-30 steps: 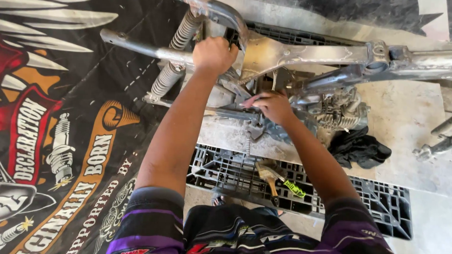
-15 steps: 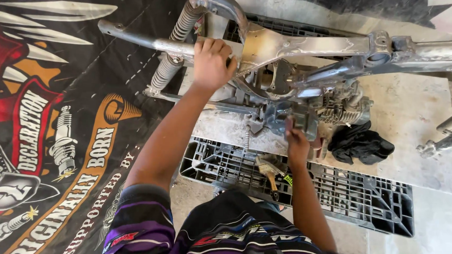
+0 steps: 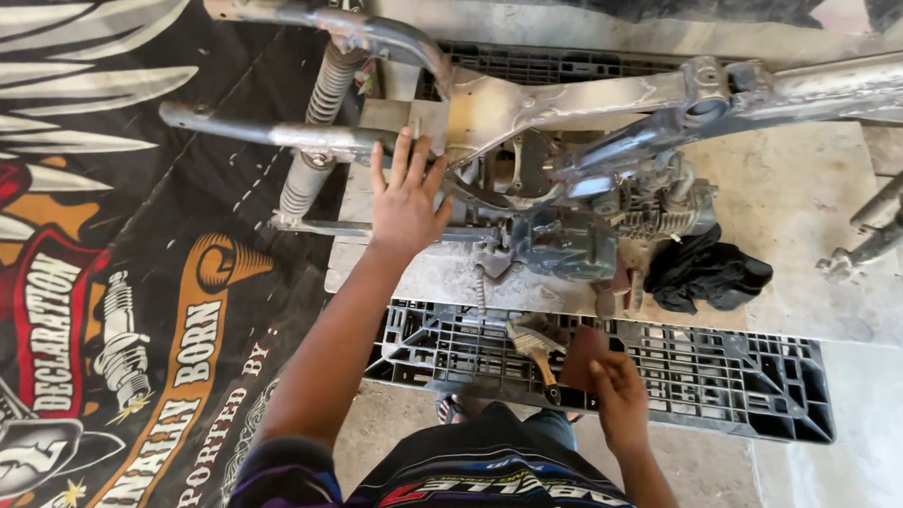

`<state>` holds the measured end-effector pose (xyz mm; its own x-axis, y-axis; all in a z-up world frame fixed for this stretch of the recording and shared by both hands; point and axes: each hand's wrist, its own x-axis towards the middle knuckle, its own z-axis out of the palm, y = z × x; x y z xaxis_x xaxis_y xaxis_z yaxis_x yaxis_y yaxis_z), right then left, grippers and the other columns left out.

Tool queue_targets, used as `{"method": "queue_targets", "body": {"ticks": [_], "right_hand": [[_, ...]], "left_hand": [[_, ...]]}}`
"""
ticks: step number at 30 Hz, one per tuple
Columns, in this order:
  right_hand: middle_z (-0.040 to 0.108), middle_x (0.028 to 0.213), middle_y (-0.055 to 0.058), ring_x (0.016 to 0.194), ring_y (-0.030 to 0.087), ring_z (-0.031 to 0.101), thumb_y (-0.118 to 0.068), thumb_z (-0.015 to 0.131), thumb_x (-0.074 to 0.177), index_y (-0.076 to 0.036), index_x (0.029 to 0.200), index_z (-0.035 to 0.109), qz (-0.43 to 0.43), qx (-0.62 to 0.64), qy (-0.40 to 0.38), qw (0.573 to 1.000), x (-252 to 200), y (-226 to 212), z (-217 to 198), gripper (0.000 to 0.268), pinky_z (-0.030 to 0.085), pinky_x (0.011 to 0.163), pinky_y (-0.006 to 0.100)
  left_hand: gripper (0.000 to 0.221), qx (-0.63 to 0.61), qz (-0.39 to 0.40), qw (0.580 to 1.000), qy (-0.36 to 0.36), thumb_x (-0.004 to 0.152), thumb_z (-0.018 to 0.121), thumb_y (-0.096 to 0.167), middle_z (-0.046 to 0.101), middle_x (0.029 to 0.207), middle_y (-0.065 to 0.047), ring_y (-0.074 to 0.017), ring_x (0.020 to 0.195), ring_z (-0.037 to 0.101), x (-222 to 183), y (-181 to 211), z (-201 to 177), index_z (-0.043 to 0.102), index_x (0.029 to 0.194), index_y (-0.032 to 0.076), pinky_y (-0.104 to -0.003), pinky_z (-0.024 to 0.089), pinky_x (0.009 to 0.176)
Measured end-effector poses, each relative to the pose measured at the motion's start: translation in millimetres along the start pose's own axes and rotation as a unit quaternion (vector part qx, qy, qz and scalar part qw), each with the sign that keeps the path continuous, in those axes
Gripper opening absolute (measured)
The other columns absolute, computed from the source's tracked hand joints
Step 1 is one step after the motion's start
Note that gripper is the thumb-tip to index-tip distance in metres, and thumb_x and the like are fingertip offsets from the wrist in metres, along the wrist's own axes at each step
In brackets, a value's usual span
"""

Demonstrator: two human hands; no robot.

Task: The person scrubs a motorcycle frame with a sponge, focusing on the central and upper sections. They move the sponge along the metal tubes and joints, removing dirt and grime from the surface.

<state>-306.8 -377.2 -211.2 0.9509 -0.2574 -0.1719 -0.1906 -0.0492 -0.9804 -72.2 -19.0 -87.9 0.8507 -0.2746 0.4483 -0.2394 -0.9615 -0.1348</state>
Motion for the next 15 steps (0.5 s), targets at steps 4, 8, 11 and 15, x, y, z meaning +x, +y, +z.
{"method": "queue_targets", "body": {"ticks": [4,8,11,15], "right_hand": [[0.069,0.100,0.013,0.094,0.019,0.064,-0.013,0.067,0.098,-0.007,0.111,0.059,-0.025,0.072,0.084,0.994,-10.7,-7.5,-25.9,0.016,0.053,0.081,0.031],[0.064,0.092,0.002,0.086,0.009,0.058,-0.016,0.068,0.101,-0.011,0.108,0.058,-0.043,0.035,0.191,0.980,-9.8,-31.9,-34.0,0.014,0.046,0.077,0.026],[0.065,0.095,0.004,0.089,0.011,0.059,-0.015,0.067,0.101,-0.011,0.111,0.058,-0.073,0.074,0.200,0.974,11.4,-34.2,-35.9,0.014,0.049,0.080,0.027],[0.066,0.095,0.011,0.086,0.017,0.068,-0.006,0.069,0.102,-0.002,0.121,0.060,-0.150,0.156,0.225,0.950,72.3,-33.0,-47.0,0.022,0.059,0.085,0.035]], "left_hand": [[0.067,-0.022,0.007,0.999,-0.027,0.099,0.050,0.054,0.032,0.168,-0.011,-0.0345,0.160,0.004,-0.2,-4.5,-2.5,0.049,0.157,0.021,-0.068,-0.001,0.124],[0.069,-0.003,0.010,0.999,-0.042,0.097,0.050,0.058,0.029,0.171,-0.010,-0.0351,0.161,0.002,0.2,-4.0,-5.0,0.050,0.157,0.022,-0.068,-0.003,0.124],[0.064,-0.014,0.013,1.000,0.013,0.095,0.056,0.054,0.036,0.168,-0.012,-0.0363,0.160,0.010,0.0,0.2,-7.0,0.059,0.148,0.019,-0.070,0.003,0.123],[0.063,-0.035,-0.021,0.995,0.090,0.077,0.078,0.042,0.051,0.156,-0.014,-0.0343,0.157,0.029,6.0,18.1,-5.8,0.068,0.133,0.015,-0.067,0.008,0.124]]}}
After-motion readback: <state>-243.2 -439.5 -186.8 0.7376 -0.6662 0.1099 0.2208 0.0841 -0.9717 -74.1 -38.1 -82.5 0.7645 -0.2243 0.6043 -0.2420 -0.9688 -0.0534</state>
